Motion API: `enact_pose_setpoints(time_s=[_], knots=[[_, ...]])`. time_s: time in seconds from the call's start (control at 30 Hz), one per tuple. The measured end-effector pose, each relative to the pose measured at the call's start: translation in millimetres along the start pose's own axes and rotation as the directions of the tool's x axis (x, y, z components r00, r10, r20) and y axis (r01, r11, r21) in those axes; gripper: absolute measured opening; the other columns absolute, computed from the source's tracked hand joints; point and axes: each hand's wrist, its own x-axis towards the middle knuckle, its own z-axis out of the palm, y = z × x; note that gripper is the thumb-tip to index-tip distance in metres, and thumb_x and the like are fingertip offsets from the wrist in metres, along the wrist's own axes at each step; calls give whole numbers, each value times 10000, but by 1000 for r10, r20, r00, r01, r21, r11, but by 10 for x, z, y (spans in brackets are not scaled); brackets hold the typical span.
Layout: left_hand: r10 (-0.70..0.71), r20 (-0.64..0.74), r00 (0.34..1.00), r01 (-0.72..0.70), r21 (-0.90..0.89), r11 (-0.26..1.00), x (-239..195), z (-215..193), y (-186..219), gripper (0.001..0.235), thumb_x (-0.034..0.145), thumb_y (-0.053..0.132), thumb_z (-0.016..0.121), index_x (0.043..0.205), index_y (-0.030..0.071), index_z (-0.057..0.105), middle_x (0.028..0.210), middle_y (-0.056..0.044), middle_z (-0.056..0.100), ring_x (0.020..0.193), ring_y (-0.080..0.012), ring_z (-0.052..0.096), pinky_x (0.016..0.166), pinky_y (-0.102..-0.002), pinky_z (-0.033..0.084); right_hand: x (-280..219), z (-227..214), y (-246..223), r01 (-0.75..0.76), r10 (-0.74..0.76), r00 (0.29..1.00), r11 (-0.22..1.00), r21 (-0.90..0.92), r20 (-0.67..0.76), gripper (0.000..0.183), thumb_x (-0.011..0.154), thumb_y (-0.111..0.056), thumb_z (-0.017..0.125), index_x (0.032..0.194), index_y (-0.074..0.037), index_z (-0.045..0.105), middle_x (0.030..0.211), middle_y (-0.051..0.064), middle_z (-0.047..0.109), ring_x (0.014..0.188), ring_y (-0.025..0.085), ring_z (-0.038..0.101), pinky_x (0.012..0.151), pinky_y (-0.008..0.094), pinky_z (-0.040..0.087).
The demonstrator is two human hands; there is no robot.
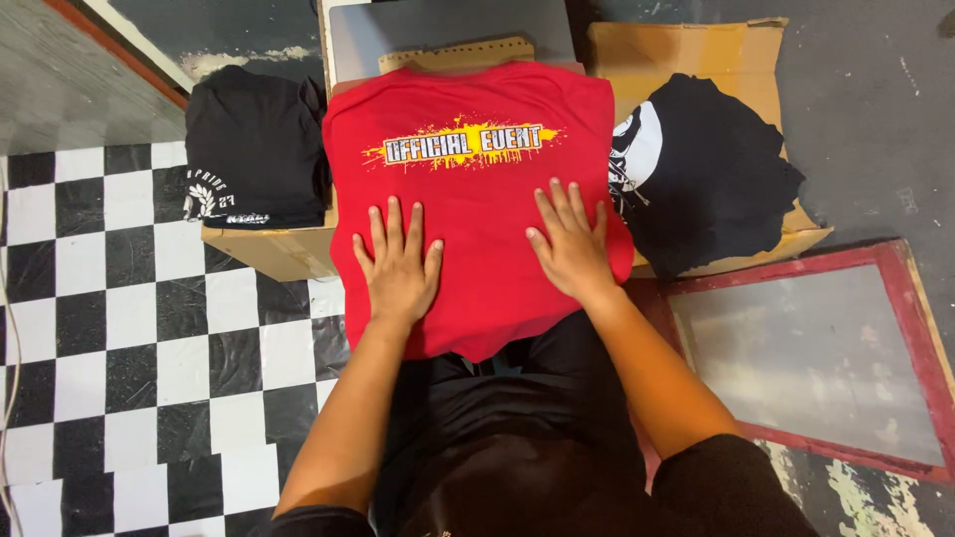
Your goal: Operating a heat press to apply a design onto a t-shirt.
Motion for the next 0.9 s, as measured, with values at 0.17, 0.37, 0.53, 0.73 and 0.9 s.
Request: enact_pose_setpoints(time_s=[0.17, 0.37, 0.53, 0.73, 0.9], knots=[[-46, 11, 999, 47, -84, 995, -263, -207, -219, 718, 1001, 525, 545, 1607, 184, 363, 1706, -130, 190, 1581, -362, 117, 1211, -654, 108, -262, 181, 510, -74, 120, 969, 975, 210, -218, 717, 1005, -404, 606, 1584, -82, 331, 1633, 252, 282, 1510, 380, 251, 1179, 586, 211], [-315, 40, 948, 294, -485, 824, -588, -506, -465, 791, 850, 324, 808, 1509, 103, 430, 1519, -256, 464, 1394, -388, 465, 1127, -478, 412, -731, 433, 893, -227, 391, 917, 684, 693, -85, 793, 838, -308, 819, 1460, 6, 440, 1304, 221, 666, 1188, 305, 682, 1019, 388, 534], [-396, 415, 819, 573, -557, 601, -814, -646, -583, 875, 751, 242, 844, 1502, 112, 414, 1305, -216, 645, 1158, -325, 685, 950, -413, 566, -944, 58, 769, -118, 235, 967, 758, 642, -100, 893, 749, -222, 891, 1465, 25, 417, 1355, 224, 618, 1243, 315, 626, 1045, 394, 491], [-278, 302, 912, 406, -558, 724, -889, -894, -478, 1094, 571, 119, 962, 1518, 75, 415, 1408, -173, 552, 1304, -305, 556, 1055, -413, 497, -1031, -362, 555, -16, 54, 997, 837, 546, -54, 1168, 561, -98, 916, 1556, -15, 308, 1481, 249, 466, 1362, 371, 468, 1093, 415, 401], [-291, 222, 931, 363, -457, 812, -900, -875, -473, 1128, 559, 182, 949, 1538, 62, 403, 1342, -150, 566, 1219, -298, 606, 1025, -377, 541, -1094, -355, 567, 6, 40, 995, 891, 454, -91, 984, 704, -143, 888, 1547, -44, 390, 1482, 227, 511, 1373, 383, 505, 1096, 413, 429]])
